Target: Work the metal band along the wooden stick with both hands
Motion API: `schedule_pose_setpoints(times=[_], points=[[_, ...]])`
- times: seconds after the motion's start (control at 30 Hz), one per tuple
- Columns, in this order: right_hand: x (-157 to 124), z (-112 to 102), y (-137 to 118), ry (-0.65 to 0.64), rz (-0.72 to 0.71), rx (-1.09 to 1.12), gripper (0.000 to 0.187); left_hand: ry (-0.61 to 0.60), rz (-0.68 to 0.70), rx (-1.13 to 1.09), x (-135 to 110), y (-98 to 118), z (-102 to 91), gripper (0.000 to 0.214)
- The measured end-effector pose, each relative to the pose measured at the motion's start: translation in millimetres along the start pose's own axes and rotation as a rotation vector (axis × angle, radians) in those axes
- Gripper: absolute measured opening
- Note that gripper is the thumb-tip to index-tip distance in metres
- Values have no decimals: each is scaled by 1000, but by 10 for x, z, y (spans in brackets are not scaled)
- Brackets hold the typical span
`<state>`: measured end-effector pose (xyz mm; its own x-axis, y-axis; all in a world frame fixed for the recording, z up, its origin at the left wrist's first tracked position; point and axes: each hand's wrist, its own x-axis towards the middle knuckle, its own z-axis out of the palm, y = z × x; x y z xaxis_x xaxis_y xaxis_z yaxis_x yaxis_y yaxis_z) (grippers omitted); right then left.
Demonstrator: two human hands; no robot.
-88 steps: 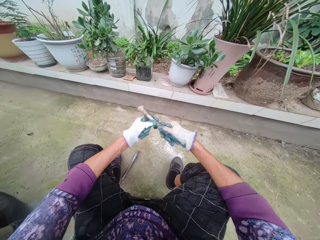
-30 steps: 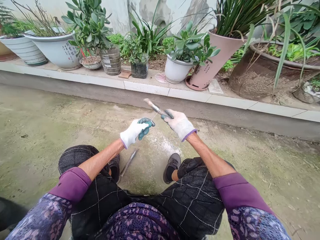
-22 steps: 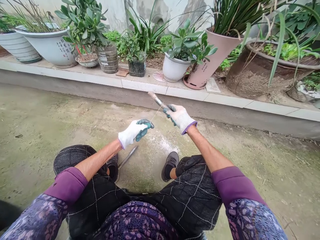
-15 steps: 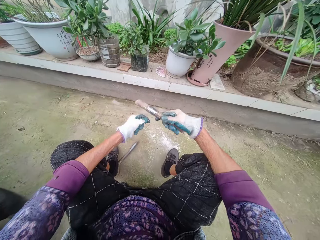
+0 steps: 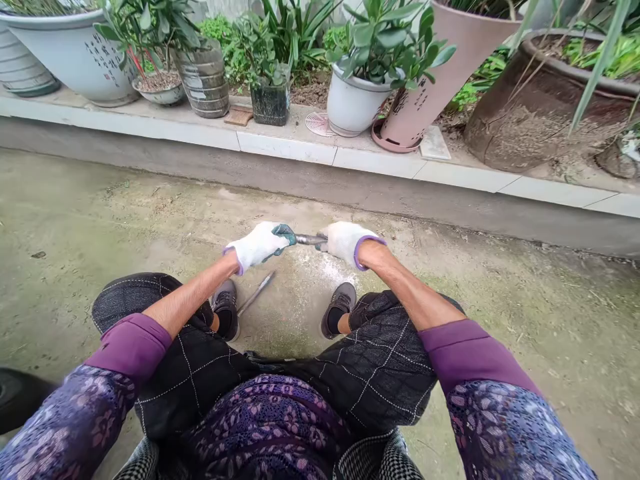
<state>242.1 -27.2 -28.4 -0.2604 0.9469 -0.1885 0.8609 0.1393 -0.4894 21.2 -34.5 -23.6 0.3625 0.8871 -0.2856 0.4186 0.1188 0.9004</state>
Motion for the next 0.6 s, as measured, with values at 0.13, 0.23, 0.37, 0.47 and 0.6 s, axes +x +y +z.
schedule_pose_setpoints(times=[0.13,0.23,0.37,0.47,0.6], points=[[60,-222,10,101,68,-101,15,-30,-1,-114,31,-47,55,15],[-27,-358,-60,99,132,271,24,-68,-2,-207,58,-116,80,18],[-190,-407,-156,-165,84,693,40,-89,10,-201,70,-183,58,21],[-263,-331,-169,-505,-8,677,47,-136,55,-100,74,-186,-26,19],[-221,-83,-123,-737,-94,311,39,-163,95,114,69,-157,-135,15]])
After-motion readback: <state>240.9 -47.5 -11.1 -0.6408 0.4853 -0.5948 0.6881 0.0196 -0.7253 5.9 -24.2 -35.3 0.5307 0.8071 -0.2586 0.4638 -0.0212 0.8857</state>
